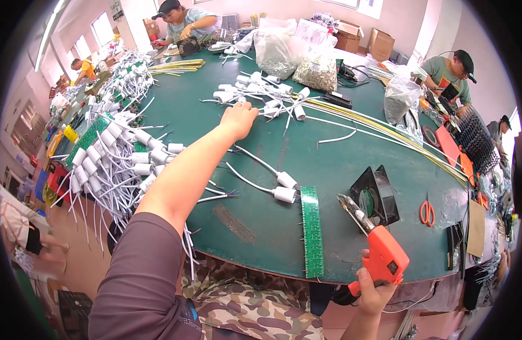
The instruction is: The person solders light bulb components onto a circuit board strip using a soldering iron and solder wire, then trims excess wires with scissors.
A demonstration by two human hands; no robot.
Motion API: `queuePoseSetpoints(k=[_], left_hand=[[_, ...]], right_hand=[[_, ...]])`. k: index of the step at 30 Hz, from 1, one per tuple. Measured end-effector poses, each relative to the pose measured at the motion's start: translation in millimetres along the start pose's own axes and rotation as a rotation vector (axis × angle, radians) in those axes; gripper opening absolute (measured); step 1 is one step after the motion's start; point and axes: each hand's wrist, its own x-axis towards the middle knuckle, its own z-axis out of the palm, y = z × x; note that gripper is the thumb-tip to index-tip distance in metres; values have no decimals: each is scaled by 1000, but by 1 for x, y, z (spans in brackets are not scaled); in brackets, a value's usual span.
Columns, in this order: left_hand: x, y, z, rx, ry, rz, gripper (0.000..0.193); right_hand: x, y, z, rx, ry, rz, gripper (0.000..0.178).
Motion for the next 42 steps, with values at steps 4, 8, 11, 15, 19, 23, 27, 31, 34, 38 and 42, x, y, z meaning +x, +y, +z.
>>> queuePoseSetpoints(k=[4,8,11,15,19,23,27,31,34,38,42], left_hand=[[-9,-6,-23,-6,-106,-69,37],[-32,1,-63,-320,-308,-54,45],[-58,16,-101,-921,-538,-290,46],[-101,36,-94,-1029,-608,-370,35],[-129,46,-84,-999,-628,-345,35],[-127,40,-86,-536,-320,204,43],[-130,38,-67,-342,-192,637,38],[-131,45,-77,-413,-116,662,25],[-138,65,-107,-563,-27,607,23],[-150,101,-131,-674,87,686,28],[-168,132,-123,-954,-100,520,31]], right_hand=[[1,-2,1,-7,-15,-10,45],[-1,-2,2,-5,-47,-36,46],[-4,-1,1,-5,-33,-25,46],[-7,1,4,17,-3,-36,46],[-8,-13,9,35,-72,-20,46],[-12,-7,6,30,-15,-70,44],[-15,-12,8,-11,2,-79,43],[-18,-18,7,29,-19,-40,44],[-19,-16,5,0,-45,-61,42],[-13,-11,9,125,-27,-49,42],[2,-7,25,272,-110,113,36]])
